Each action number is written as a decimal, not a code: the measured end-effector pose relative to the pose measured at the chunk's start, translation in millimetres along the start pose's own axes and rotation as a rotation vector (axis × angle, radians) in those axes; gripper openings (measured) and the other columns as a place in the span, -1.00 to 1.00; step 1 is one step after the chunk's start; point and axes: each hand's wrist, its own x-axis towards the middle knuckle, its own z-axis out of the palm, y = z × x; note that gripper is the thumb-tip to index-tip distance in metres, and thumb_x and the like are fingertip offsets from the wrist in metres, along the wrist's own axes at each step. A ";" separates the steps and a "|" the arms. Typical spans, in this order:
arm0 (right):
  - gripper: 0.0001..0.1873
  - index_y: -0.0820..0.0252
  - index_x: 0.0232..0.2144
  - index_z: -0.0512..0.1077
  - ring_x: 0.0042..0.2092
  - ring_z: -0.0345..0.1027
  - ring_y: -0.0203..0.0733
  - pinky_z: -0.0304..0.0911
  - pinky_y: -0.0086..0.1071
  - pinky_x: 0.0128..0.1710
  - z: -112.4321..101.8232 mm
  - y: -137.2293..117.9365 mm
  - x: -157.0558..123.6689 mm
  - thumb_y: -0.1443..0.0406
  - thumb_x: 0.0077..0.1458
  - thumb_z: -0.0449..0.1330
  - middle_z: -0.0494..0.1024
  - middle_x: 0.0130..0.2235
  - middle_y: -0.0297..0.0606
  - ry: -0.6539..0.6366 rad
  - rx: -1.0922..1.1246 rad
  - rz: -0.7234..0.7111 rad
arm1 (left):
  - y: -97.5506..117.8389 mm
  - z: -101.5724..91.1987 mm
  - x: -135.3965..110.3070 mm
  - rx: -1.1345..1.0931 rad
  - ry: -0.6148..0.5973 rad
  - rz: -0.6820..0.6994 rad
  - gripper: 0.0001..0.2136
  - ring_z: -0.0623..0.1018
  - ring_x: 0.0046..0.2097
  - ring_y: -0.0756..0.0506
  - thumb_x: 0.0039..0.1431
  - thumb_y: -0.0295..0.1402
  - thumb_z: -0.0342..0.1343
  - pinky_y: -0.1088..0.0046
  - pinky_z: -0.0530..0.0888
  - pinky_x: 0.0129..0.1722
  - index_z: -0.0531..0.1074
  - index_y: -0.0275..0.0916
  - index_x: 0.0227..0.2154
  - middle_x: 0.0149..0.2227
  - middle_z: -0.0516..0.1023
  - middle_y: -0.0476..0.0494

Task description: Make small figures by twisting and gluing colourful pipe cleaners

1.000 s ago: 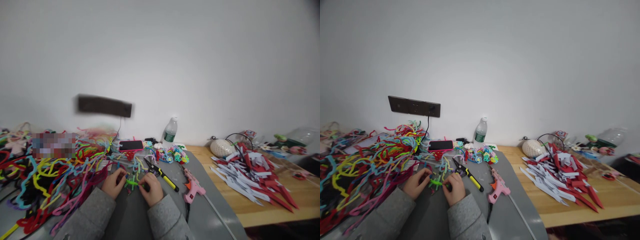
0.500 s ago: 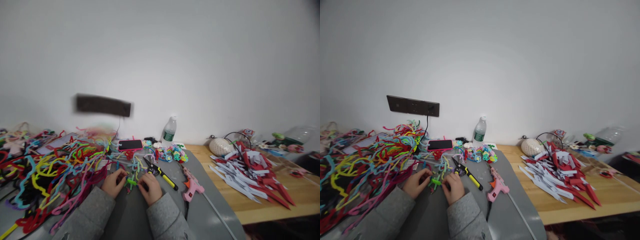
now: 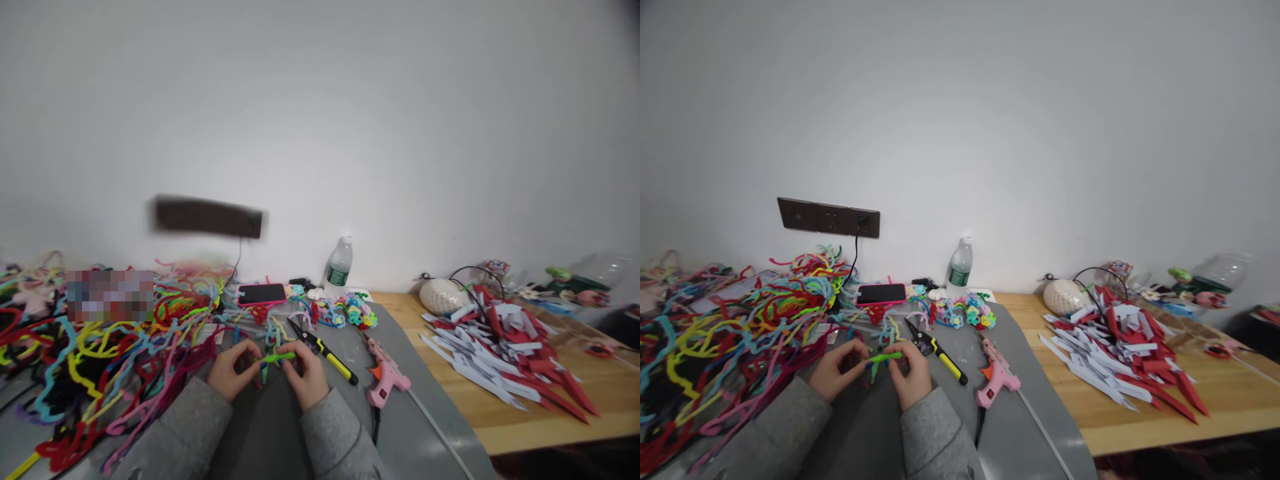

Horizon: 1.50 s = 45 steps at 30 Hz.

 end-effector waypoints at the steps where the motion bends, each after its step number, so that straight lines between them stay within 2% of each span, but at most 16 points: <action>1: -0.77 0.21 -0.41 0.43 -0.38 0.30 -0.21 0.18 -0.42 -0.41 1.8 -1.5 2.1 0.49 -0.16 0.07 0.47 -0.41 -0.27 0.013 0.049 0.008 | 0.4 -0.1 0.0 0.005 -0.010 0.009 -0.88 0.29 -0.60 0.05 -0.08 -0.31 0.12 0.59 0.21 -0.61 0.38 -0.26 -0.53 -0.62 0.35 0.05; 7: -0.85 0.21 -0.44 0.45 -0.40 0.27 -0.21 0.16 -0.41 -0.42 10.8 0.3 9.2 0.42 -0.08 0.09 0.42 -0.45 -0.28 -0.043 0.187 -0.049 | 1.4 -0.2 0.9 0.094 -0.005 0.148 -0.89 0.42 -0.45 -0.05 -0.05 -0.33 0.09 0.50 0.33 -0.43 0.41 -0.25 -0.57 -0.52 0.44 -0.06; 12: -0.89 0.21 -0.48 0.43 -0.41 0.28 -0.22 0.18 -0.41 -0.41 10.5 6.4 7.3 0.42 -0.10 0.11 0.42 -0.49 -0.30 -0.083 0.266 -0.012 | 1.6 2.9 -1.2 0.087 -0.026 0.136 -0.87 0.40 -0.53 -0.01 0.00 -0.31 0.04 0.55 0.30 -0.52 0.39 -0.25 -0.53 -0.54 0.42 -0.04; 18: -0.93 0.21 -0.51 0.36 -0.39 0.30 -0.24 0.21 -0.42 -0.40 11.5 11.5 6.8 0.43 -0.15 0.13 0.41 -0.47 -0.32 -0.026 0.381 0.021 | 6.3 1.0 -1.9 -0.190 0.198 0.034 -0.81 0.32 -0.55 0.02 0.02 -0.23 0.02 0.58 0.25 -0.57 0.34 -0.25 -0.53 -0.60 0.29 0.05; 24: -0.83 0.20 -0.45 0.46 -0.46 0.29 -0.24 0.17 -0.41 -0.45 15.2 8.8 6.2 0.47 -0.15 0.12 0.45 -0.50 -0.30 -0.134 0.160 0.034 | 10.9 -1.2 -2.1 -0.346 0.329 -0.043 -0.80 0.30 -0.57 0.03 -0.02 -0.20 0.07 0.59 0.25 -0.60 0.34 -0.24 -0.53 -0.63 0.30 0.05; 26: -0.86 0.20 -0.49 0.47 -0.42 0.28 -0.22 0.16 -0.40 -0.43 13.7 7.9 6.7 0.45 -0.13 0.13 0.45 -0.48 -0.28 -0.106 0.139 -0.005 | 8.9 -2.4 -2.5 -0.358 0.344 -0.033 -0.79 0.30 -0.56 0.02 -0.02 -0.19 0.08 0.58 0.27 -0.58 0.35 -0.25 -0.52 -0.61 0.31 0.04; 29: -0.93 0.20 -0.51 0.44 -0.40 0.27 -0.22 0.16 -0.40 -0.42 10.4 12.0 7.7 0.37 -0.07 0.14 0.42 -0.47 -0.28 0.015 0.285 0.005 | 3.3 -7.1 -2.2 -0.404 0.351 -0.033 -0.78 0.30 -0.54 0.03 -0.02 -0.18 0.08 0.57 0.28 -0.57 0.35 -0.25 -0.51 -0.55 0.35 0.01; 33: -0.89 0.17 -0.40 0.40 -0.47 0.22 -0.28 0.15 -0.44 -0.47 8.5 23.0 7.8 0.25 -0.02 0.15 0.39 -0.48 -0.33 0.186 0.601 0.156 | -0.6 -12.1 -0.4 -0.566 0.396 -0.051 -0.79 0.32 -0.51 0.04 -0.06 -0.19 0.14 0.59 0.30 -0.54 0.36 -0.24 -0.48 -0.51 0.37 0.01; 36: -0.83 0.15 -0.37 0.40 -0.46 0.24 -0.27 0.15 -0.44 -0.47 6.7 25.9 8.3 0.22 -0.07 0.19 0.41 -0.44 -0.31 0.253 0.821 0.248 | 2.2 -11.2 0.5 -0.731 0.417 -0.084 -0.79 0.36 -0.45 0.02 -0.11 -0.21 0.19 0.56 0.36 -0.47 0.37 -0.24 -0.49 -0.49 0.39 0.00; 40: -0.83 0.14 -0.42 0.41 -0.41 0.28 -0.22 0.18 -0.40 -0.46 1.1 21.5 9.7 0.23 -0.15 0.22 0.43 -0.40 -0.27 0.249 1.004 0.316 | 5.5 -9.9 0.9 -0.886 0.434 -0.137 -0.78 0.41 -0.41 0.00 -0.18 -0.25 0.25 0.53 0.40 -0.45 0.36 -0.22 -0.48 -0.46 0.43 0.00; 45: -0.84 0.14 -0.43 0.40 -0.38 0.30 -0.15 0.19 -0.33 -0.43 -2.8 17.8 10.3 0.23 -0.16 0.19 0.43 -0.41 -0.24 0.179 1.028 0.308 | 5.5 -12.1 0.9 -0.927 0.424 -0.163 -0.76 0.43 -0.42 0.02 -0.21 -0.26 0.27 0.55 0.42 -0.45 0.35 -0.22 -0.49 -0.47 0.46 0.01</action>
